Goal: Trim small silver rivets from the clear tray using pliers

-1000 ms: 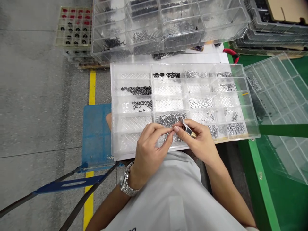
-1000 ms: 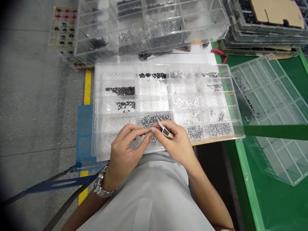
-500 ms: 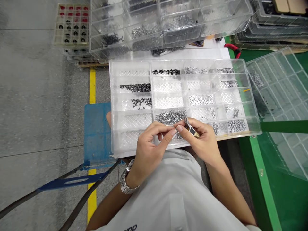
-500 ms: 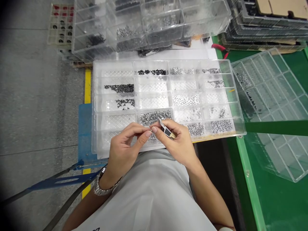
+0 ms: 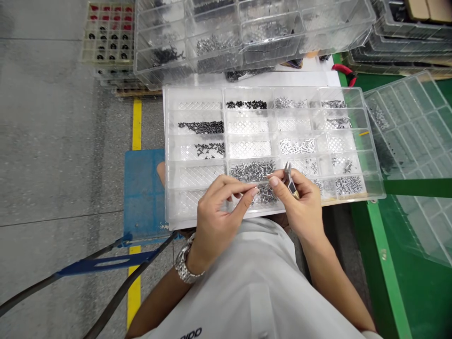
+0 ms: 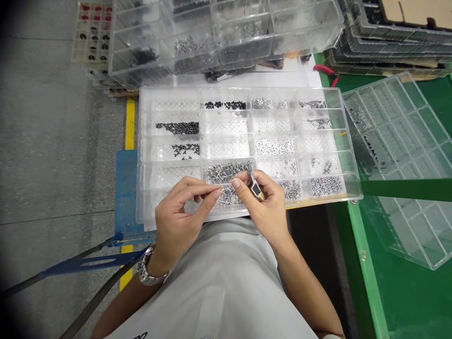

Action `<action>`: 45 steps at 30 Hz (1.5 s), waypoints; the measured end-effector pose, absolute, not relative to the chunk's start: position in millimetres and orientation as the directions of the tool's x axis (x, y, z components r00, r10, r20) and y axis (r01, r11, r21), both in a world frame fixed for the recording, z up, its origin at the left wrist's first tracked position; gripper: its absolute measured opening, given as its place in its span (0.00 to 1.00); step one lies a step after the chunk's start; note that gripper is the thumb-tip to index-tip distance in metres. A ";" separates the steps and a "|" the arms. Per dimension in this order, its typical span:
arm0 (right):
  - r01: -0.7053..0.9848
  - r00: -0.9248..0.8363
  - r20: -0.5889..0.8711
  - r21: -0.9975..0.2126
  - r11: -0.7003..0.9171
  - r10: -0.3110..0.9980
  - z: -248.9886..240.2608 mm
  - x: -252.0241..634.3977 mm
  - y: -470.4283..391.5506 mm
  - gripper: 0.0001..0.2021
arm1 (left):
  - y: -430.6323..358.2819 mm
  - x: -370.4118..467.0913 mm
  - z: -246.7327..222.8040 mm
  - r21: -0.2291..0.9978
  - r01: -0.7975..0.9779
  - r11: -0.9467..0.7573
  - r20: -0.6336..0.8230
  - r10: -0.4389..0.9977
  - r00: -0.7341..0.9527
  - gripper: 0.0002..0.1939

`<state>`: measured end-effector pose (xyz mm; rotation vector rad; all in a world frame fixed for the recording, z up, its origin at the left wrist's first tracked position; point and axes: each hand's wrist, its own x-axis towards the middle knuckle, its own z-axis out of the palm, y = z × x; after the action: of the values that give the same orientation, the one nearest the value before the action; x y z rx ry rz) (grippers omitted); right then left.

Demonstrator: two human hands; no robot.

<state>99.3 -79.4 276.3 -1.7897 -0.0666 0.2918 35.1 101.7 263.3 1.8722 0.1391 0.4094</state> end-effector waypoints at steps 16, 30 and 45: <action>-0.210 0.938 -0.256 -0.957 -0.202 0.235 270.5 96.3 -78.2 0.09 | 100.7 37.6 252.3 0.545 -0.321 -0.775 0.570 0.061 0.820 0.15; 0.122 0.981 0.044 -0.896 -0.428 0.187 259.6 138.8 -75.4 0.11 | 95.8 37.6 249.4 0.959 -0.056 -0.277 0.131 0.260 0.957 0.05; 0.197 0.973 0.107 -0.851 -0.487 0.207 248.1 228.3 -47.7 0.13 | 102.1 32.8 232.4 0.955 -0.102 -0.278 0.165 0.213 0.963 0.06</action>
<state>228.3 -47.7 248.1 -2.0919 -0.2841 0.0118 32.8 102.1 232.4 1.8281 0.0813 0.3046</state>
